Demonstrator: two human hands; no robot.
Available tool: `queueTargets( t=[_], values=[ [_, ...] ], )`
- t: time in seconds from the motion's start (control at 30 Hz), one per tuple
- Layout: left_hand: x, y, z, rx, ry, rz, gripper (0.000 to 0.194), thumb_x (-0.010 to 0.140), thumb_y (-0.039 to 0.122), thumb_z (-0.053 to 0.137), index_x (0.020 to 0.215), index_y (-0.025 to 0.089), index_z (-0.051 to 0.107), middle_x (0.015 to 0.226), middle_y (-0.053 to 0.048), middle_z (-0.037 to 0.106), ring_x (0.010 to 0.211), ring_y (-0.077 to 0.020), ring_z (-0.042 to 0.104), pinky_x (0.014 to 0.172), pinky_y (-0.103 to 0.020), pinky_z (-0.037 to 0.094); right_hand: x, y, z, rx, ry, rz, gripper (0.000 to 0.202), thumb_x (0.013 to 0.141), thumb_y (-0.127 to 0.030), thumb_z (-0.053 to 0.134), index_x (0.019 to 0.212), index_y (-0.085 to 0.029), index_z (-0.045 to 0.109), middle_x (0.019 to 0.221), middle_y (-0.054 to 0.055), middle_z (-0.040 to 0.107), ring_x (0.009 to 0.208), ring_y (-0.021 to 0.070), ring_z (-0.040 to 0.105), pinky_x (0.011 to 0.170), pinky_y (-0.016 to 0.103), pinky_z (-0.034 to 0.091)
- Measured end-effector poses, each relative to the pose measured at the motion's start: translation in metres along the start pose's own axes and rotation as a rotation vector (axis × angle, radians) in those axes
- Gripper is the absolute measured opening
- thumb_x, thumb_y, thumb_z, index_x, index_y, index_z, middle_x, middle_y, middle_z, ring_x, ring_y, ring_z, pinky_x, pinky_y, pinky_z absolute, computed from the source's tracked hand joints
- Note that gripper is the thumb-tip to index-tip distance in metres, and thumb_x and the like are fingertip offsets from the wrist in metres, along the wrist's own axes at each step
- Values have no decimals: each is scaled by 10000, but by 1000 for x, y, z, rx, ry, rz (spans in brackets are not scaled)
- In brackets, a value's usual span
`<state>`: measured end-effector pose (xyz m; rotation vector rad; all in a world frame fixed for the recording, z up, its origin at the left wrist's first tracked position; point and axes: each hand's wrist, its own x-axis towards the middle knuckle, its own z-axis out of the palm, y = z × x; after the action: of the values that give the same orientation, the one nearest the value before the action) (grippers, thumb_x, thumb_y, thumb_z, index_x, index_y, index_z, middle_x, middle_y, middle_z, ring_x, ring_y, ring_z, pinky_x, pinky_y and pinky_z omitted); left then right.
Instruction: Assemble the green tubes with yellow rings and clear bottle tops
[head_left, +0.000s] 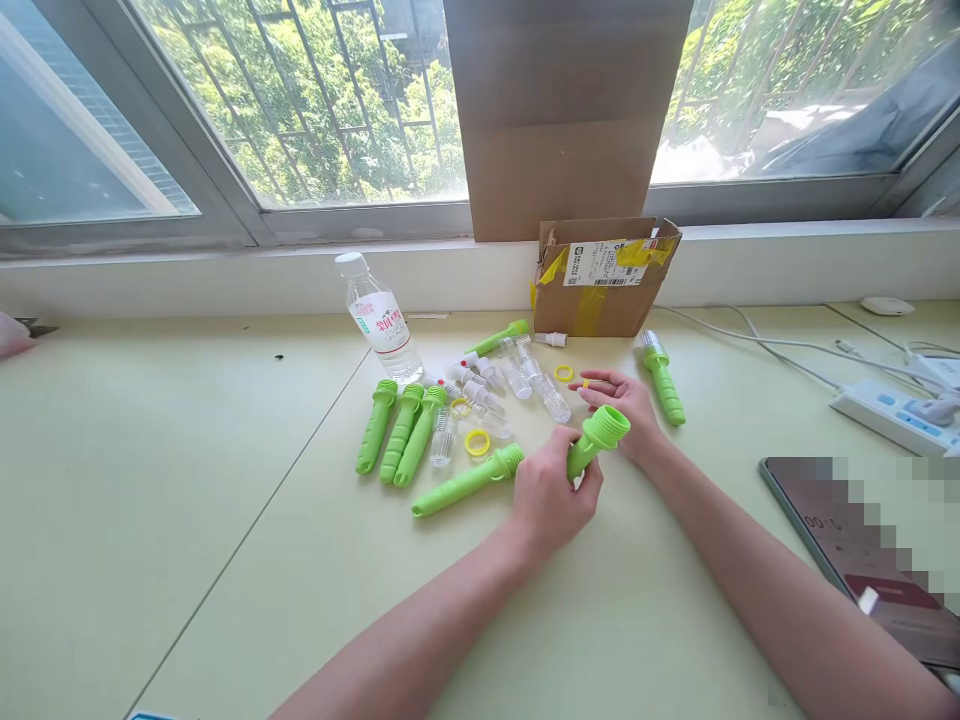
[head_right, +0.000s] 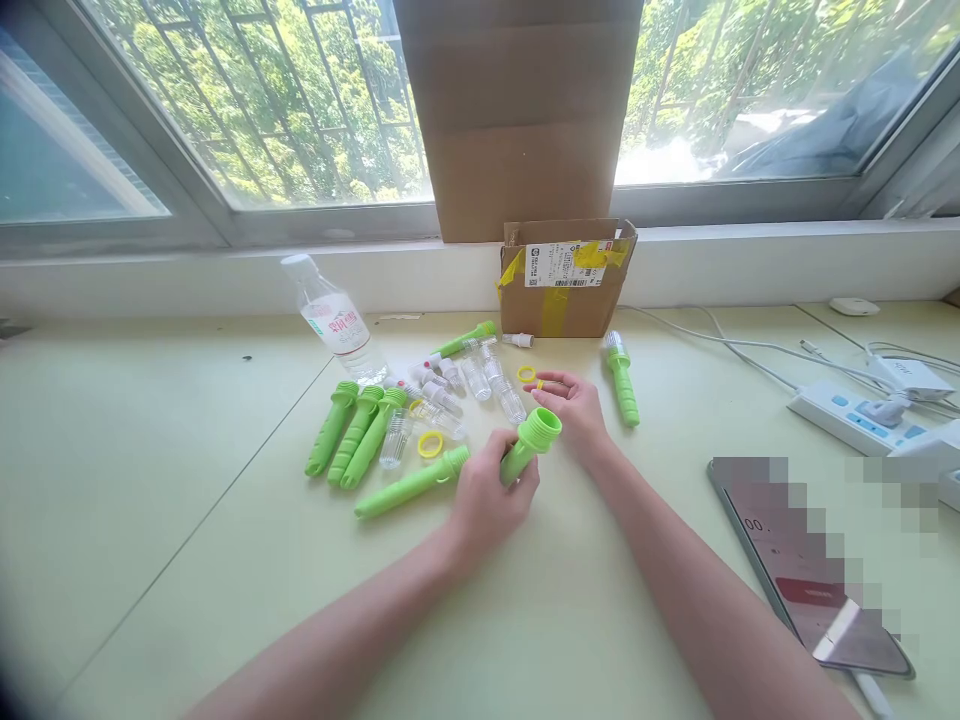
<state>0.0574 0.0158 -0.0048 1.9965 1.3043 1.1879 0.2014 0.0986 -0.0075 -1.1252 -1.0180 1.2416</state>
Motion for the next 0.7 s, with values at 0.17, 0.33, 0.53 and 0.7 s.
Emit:
queueTargets(
  t=[0.17,0.33,0.53,0.7],
  values=[
    [0,0,0,-8,-2,-18,69,824,235,501,885,216,475,659,41,530,515,-100,467,524,-218,373,-1,1,2,3,34,-17,324,586,-296,794,866,-166,697,908,106,741,613,149,612,495,260,433],
    [0,1,-1,-11,-6,-23,66,822,230,502,879,212,475,664,39,532,523,-100,472,527,-219,373,-3,-2,4,16,42,-12,288,579,-282,784,833,-171,705,886,95,742,651,165,625,490,259,408],
    [0,0,-1,-25,-5,-38,68,820,233,500,872,211,462,649,42,508,524,-103,461,529,-222,370,-5,-10,4,29,6,7,254,601,-292,771,824,-181,719,802,64,723,629,146,591,522,265,404],
    [1,1,-1,-54,-5,-58,76,822,238,499,886,210,468,647,44,497,524,-102,445,531,-219,366,-8,-22,7,90,-89,-10,124,665,-276,720,759,-195,723,616,11,608,630,135,541,521,250,388]
  ],
)
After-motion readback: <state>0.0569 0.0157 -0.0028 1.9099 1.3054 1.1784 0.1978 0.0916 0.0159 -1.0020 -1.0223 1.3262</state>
